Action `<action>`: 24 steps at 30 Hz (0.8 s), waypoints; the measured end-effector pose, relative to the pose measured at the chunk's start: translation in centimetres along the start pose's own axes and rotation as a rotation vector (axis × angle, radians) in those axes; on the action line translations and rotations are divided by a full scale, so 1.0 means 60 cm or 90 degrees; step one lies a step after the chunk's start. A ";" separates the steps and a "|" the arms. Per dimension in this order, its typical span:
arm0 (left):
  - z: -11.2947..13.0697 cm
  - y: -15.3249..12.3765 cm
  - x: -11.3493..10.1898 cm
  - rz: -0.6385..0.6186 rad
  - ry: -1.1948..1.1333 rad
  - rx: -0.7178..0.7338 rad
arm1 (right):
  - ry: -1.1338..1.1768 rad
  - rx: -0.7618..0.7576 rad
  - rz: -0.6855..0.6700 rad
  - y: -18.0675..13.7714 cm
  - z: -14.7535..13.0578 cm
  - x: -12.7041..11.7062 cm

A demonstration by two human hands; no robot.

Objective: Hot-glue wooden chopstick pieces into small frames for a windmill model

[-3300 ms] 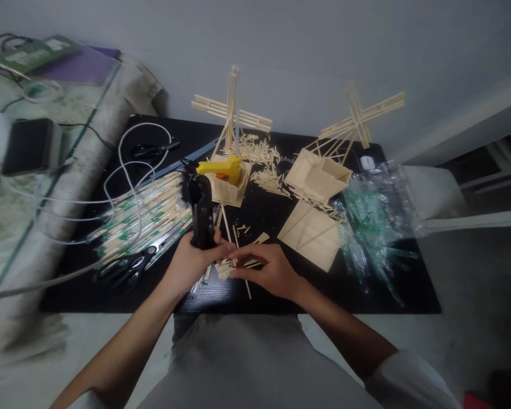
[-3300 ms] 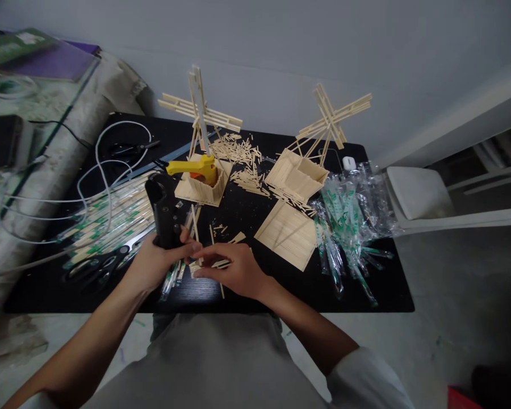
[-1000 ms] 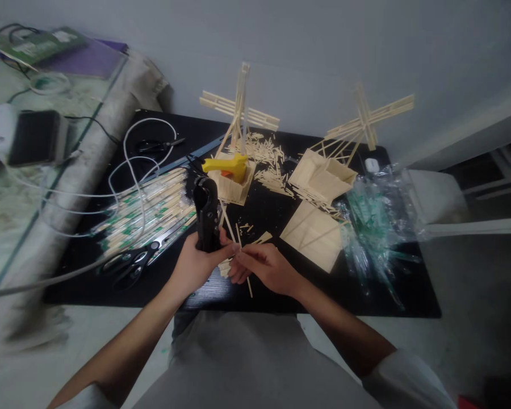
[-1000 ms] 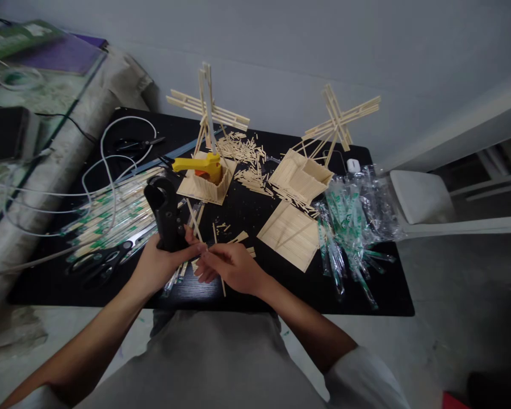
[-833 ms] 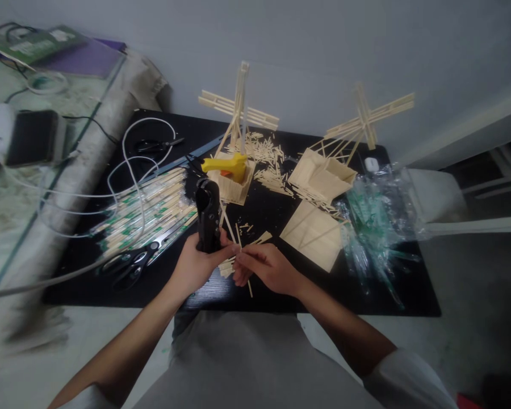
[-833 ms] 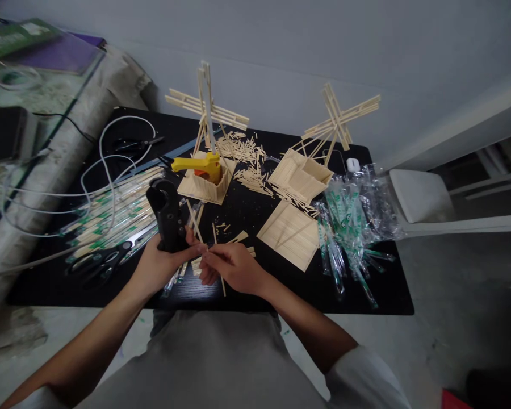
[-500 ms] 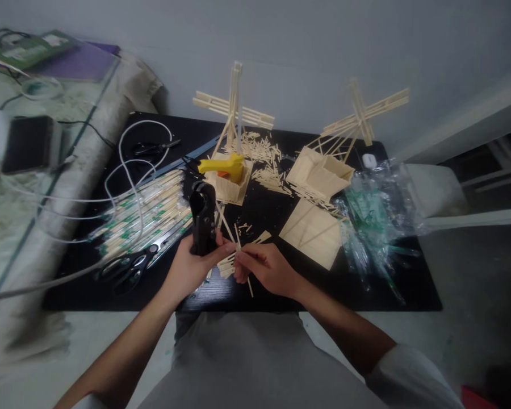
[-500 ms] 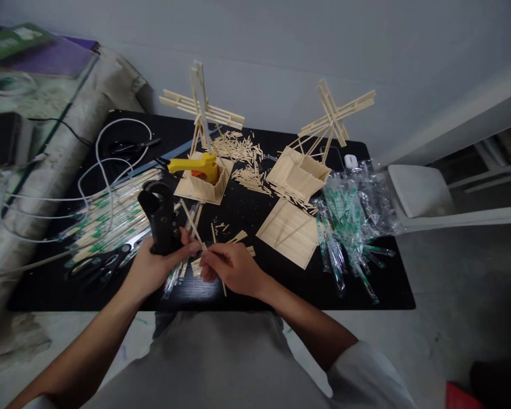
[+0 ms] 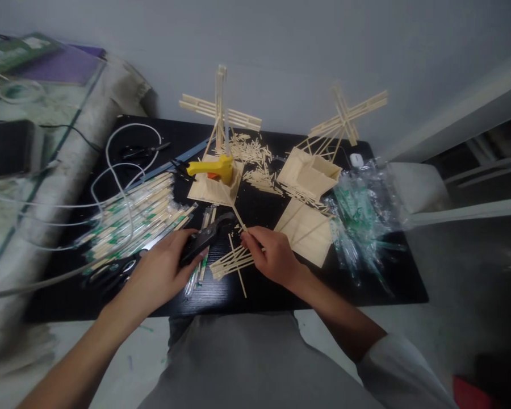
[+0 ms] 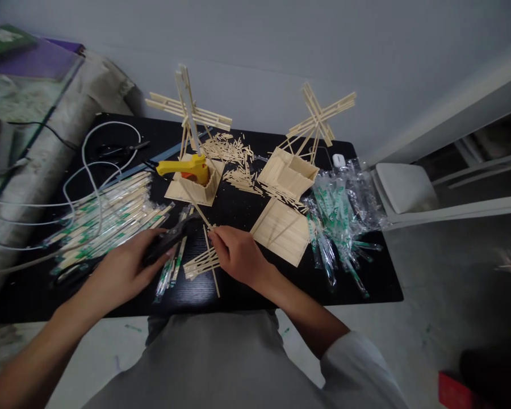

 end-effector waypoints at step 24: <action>0.022 0.009 0.012 -0.064 0.087 0.091 | 0.047 -0.031 -0.050 0.002 -0.003 -0.007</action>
Point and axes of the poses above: each hand's wrist, its own y-axis towards the middle knuckle, its own x-axis out of the palm, z = x × y, the point moved 1 cm from there along y, towards the middle knuckle, and after that the axes turned 2 degrees about -z, right-handed, at the moved point
